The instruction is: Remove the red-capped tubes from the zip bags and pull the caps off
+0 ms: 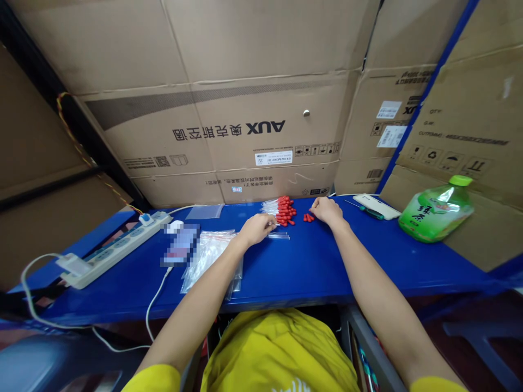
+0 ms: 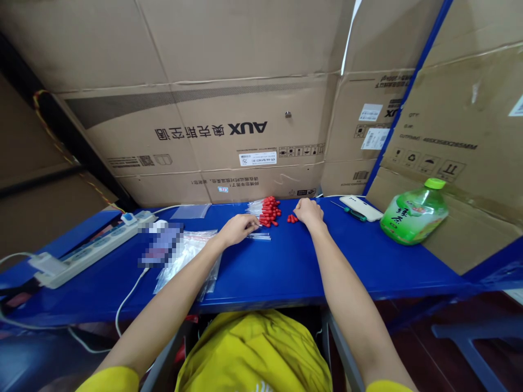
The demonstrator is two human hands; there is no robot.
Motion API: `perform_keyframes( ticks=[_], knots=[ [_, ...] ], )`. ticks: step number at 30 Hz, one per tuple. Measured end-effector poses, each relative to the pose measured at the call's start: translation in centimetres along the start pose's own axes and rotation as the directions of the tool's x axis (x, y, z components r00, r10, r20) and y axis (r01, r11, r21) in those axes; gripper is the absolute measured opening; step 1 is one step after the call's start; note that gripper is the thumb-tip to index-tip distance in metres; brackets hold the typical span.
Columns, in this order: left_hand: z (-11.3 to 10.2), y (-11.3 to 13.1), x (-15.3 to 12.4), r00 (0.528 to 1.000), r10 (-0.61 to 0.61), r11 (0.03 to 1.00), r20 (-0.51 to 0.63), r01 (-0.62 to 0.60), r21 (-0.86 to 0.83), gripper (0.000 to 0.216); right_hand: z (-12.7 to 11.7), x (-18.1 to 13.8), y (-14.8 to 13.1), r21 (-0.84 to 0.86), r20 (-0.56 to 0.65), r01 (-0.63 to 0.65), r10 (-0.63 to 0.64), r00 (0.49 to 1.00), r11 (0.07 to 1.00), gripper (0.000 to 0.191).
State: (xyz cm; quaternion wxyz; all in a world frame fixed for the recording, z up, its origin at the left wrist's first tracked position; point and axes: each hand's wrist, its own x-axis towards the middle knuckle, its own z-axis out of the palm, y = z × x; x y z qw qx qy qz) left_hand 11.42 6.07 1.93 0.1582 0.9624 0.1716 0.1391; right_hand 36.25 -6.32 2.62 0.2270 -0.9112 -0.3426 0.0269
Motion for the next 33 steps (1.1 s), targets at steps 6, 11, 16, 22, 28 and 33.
perform_keyframes(
  ticks=[6, 11, 16, 22, 28, 33],
  knots=[
    [0.20, -0.01, -0.14, 1.000, -0.001, 1.000, 0.021, 0.002, -0.003, 0.018, 0.28, 0.25, 0.41, -0.003, 0.035, -0.012, 0.012, 0.999, 1.000, 0.014],
    [0.21, -0.10, -0.14, 0.999, 0.017, 1.000, 0.035, -0.017, -0.002, 0.018, 0.60, 0.36, 0.44, -0.008, 0.036, 0.004, -0.004, 0.999, 1.000, 0.013],
    [0.42, -0.43, -0.03, 0.999, 0.041, 0.999, 0.036, -0.041, -0.006, 0.017, 0.78, 0.19, 0.34, -0.015, 0.028, 0.000, 0.000, 1.000, 1.000, 0.017],
    [0.29, -0.34, -0.04, 0.999, 0.041, 0.999, 0.024, -0.041, 0.005, 0.017, 0.77, 0.19, 0.32, -0.018, 0.046, -0.005, 0.006, 0.999, 1.000, 0.018],
    [-0.21, 0.01, -0.11, 0.993, -0.045, 0.999, -0.110, 0.047, 0.018, 0.017, 0.86, 0.07, 0.16, -0.017, 0.042, 0.013, -0.013, 0.999, 1.000, 0.016],
    [0.21, -0.12, 0.00, 0.981, -0.037, 0.998, -0.188, 0.045, 0.038, 0.021, 0.90, 0.04, 0.10, -0.014, 0.031, -0.001, 0.002, 1.000, 1.000, 0.019]
  ],
)
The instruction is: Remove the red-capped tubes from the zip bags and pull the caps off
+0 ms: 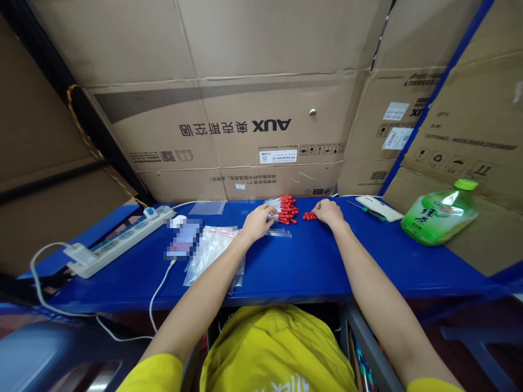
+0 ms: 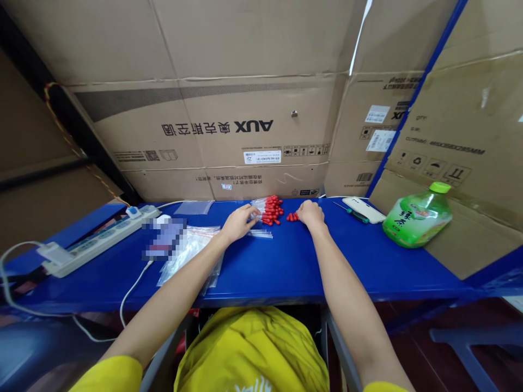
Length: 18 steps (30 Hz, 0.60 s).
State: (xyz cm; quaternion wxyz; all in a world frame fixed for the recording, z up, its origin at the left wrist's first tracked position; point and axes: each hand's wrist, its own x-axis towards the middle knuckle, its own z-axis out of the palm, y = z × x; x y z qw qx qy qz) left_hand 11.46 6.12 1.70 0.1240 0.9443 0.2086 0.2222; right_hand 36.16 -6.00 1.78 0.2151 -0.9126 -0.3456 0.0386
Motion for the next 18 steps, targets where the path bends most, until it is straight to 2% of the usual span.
perform_keyframes(
  ticks=[10, 18],
  knots=[
    [0.9, 0.0, 0.4, 0.999, -0.036, 0.996, 0.032, 0.033, 0.087, 0.019, -0.1, -0.2, -0.3, -0.027, 0.009, -0.005, 0.005, 1.000, 1.000, 0.023],
    [1.7, -0.3, 0.8, 1.000, -0.012, 0.997, -0.006, 0.013, 0.082, 0.013, 0.2, -0.4, -0.5, -0.048, 0.005, 0.014, -0.014, 1.000, 0.999, 0.018]
  ],
)
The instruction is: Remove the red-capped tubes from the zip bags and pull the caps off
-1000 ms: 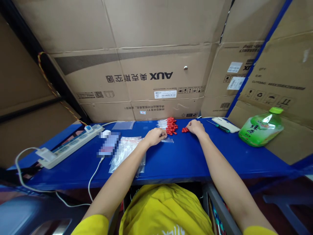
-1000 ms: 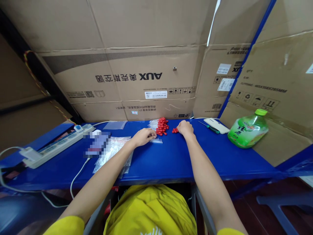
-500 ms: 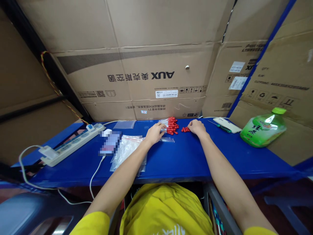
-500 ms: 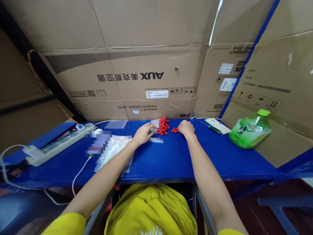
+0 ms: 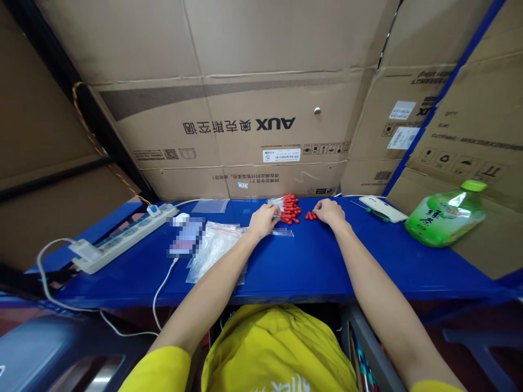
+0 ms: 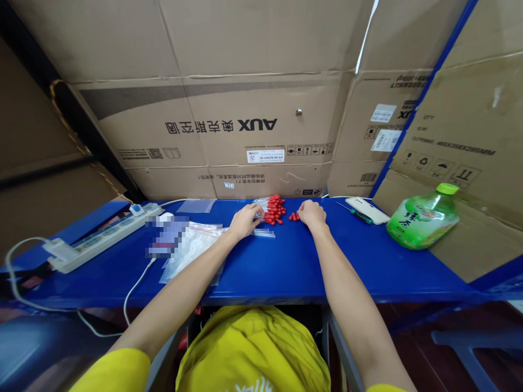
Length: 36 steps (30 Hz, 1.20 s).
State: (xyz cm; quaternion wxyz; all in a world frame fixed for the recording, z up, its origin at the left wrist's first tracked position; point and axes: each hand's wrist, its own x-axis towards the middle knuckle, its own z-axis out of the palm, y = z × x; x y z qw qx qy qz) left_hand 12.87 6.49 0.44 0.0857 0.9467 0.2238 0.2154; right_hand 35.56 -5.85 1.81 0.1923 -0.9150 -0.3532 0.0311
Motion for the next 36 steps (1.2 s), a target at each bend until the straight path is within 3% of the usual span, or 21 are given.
perform_keyframes(
  ticks=[6, 17, 20, 24, 27, 30, 32, 34, 36],
  knots=[
    [-0.2, 0.0, 0.2, 0.999, 0.035, 0.999, -0.014, -0.035, -0.007, 0.008, 0.0, -0.1, -0.1, 0.003, -0.013, -0.002, 0.002, 1.000, 1.000, 0.019],
    [-0.8, 0.3, 0.0, 0.990, 0.072, 0.989, -0.125, -0.087, -0.119, 0.028, 0.1, -0.5, -0.2, -0.002, -0.072, 0.037, -0.037, 0.997, 0.999, 0.020],
    [-1.2, 0.7, -0.2, 0.978, 0.073, 0.987, -0.193, -0.098, -0.126, 0.021, -0.2, -0.8, -1.1, 0.062, -0.180, 0.149, -0.136, 0.974, 0.987, 0.026],
    [-1.4, 1.2, -0.1, 0.957, 0.048, 0.956, -0.287, -0.128, -0.264, 0.013, -0.7, -1.8, -2.8, 0.208, -0.290, 0.435, -0.370, 0.883, 0.876, 0.033],
    [-1.3, 1.5, 0.3, 0.938, -0.104, 0.828, -0.329, -0.101, -0.551, 0.013, -0.8, -3.1, -4.1, 0.289, -0.271, 0.612, -0.550, 0.790, 0.736, 0.037],
    [-1.3, 1.9, 0.6, 0.926, -0.234, 0.550, -0.295, -0.124, -0.826, 0.026, -0.5, -4.2, -5.1, 0.321, -0.209, 0.693, -0.665, 0.717, 0.646, 0.035],
    [-1.5, 2.1, 0.6, 0.928, -0.253, 0.404, -0.275, -0.157, -0.901, 0.033, -0.3, -4.6, -5.5, 0.324, -0.172, 0.708, -0.697, 0.696, 0.628, 0.034],
    [-1.6, 2.0, 0.6, 0.929, -0.265, 0.355, -0.259, -0.156, -0.922, 0.037, -0.2, -4.7, -5.7, 0.339, -0.161, 0.700, -0.694, 0.702, 0.629, 0.037],
    [-1.8, 1.8, 0.5, 0.936, -0.264, 0.395, -0.232, -0.114, -0.911, 0.037, -0.3, -4.7, -5.7, 0.378, -0.187, 0.678, -0.665, 0.723, 0.631, 0.041]
  ],
)
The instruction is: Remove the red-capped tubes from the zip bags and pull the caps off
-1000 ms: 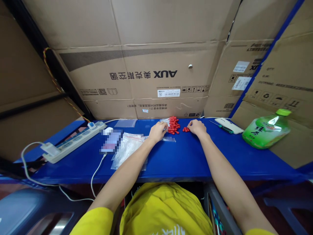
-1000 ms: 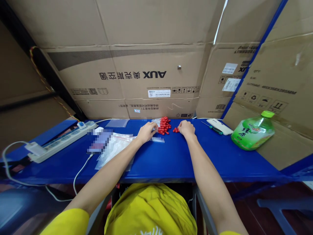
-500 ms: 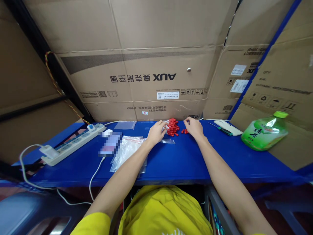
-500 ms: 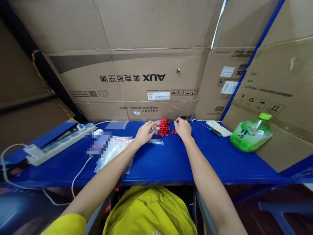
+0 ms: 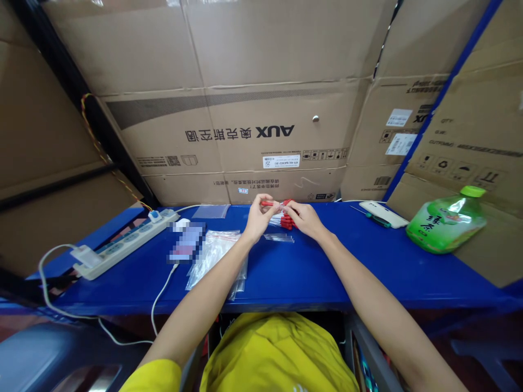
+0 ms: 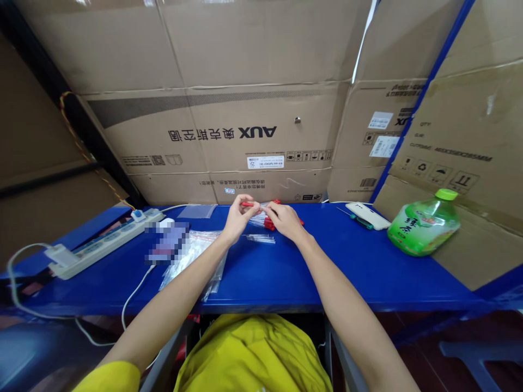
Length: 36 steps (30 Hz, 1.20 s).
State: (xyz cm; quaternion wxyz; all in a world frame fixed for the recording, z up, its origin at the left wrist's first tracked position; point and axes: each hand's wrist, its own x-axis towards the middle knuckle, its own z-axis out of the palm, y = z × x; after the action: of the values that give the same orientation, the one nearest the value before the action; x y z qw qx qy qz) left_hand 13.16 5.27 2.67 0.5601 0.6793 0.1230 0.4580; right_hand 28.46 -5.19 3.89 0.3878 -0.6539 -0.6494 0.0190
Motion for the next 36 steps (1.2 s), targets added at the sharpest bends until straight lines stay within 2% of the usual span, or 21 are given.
perform_keyframes(
  ticks=[3, 6, 8, 11, 13, 18, 20, 22, 29, 36],
  knots=[
    [-0.7, 0.2, 0.0, 0.998, 0.019, 0.969, 0.061, -0.034, 0.246, 0.030, -0.3, 0.0, 0.1, 0.082, -0.081, -0.011, 0.018, 0.997, 0.997, 0.042],
    [-1.3, 0.8, -0.2, 0.973, 0.109, 0.817, 0.203, -0.204, 0.539, 0.028, -0.4, 0.1, 0.3, 0.156, -0.142, 0.003, 0.020, 0.990, 0.988, 0.044],
    [-1.4, 1.3, -0.5, 0.944, 0.119, 0.727, 0.307, -0.294, 0.621, 0.028, -0.1, 0.2, 0.6, 0.242, -0.177, 0.016, 0.028, 0.984, 0.970, 0.047],
    [-1.1, 1.6, -0.7, 0.921, 0.094, 0.692, 0.378, -0.333, 0.640, 0.028, 0.6, 0.4, 0.8, 0.389, -0.194, 0.030, 0.050, 0.980, 0.921, 0.050],
    [-0.8, 1.5, -0.9, 0.916, 0.080, 0.689, 0.392, -0.335, 0.643, 0.025, 1.1, 0.4, 0.8, 0.415, -0.186, 0.031, 0.052, 0.981, 0.909, 0.054],
    [-0.3, 0.9, -0.9, 0.905, 0.092, 0.743, 0.415, -0.339, 0.577, 0.021, 1.9, -0.2, 0.0, 0.191, -0.171, 0.070, -0.037, 0.985, 0.979, 0.056],
    [-0.2, 0.8, -0.9, 0.901, 0.089, 0.767, 0.424, -0.334, 0.548, 0.022, 2.0, -0.3, -0.4, 0.108, -0.187, 0.059, -0.038, 0.982, 0.992, 0.058],
    [0.0, 0.8, -0.8, 0.899, 0.078, 0.786, 0.431, -0.321, 0.528, 0.022, 2.2, -0.4, -0.6, 0.094, -0.200, 0.038, -0.019, 0.980, 0.995, 0.062],
    [0.3, 1.0, -0.6, 0.895, 0.030, 0.820, 0.445, -0.276, 0.502, 0.021, 2.4, 0.0, -0.4, 0.204, -0.204, 0.049, -0.006, 0.979, 0.978, 0.071],
    [-0.1, 1.1, -0.7, 0.895, 0.060, 0.808, 0.442, -0.303, 0.505, 0.023, 2.4, 0.2, -0.4, 0.367, -0.168, -0.001, 0.067, 0.984, 0.930, 0.071]
  ],
)
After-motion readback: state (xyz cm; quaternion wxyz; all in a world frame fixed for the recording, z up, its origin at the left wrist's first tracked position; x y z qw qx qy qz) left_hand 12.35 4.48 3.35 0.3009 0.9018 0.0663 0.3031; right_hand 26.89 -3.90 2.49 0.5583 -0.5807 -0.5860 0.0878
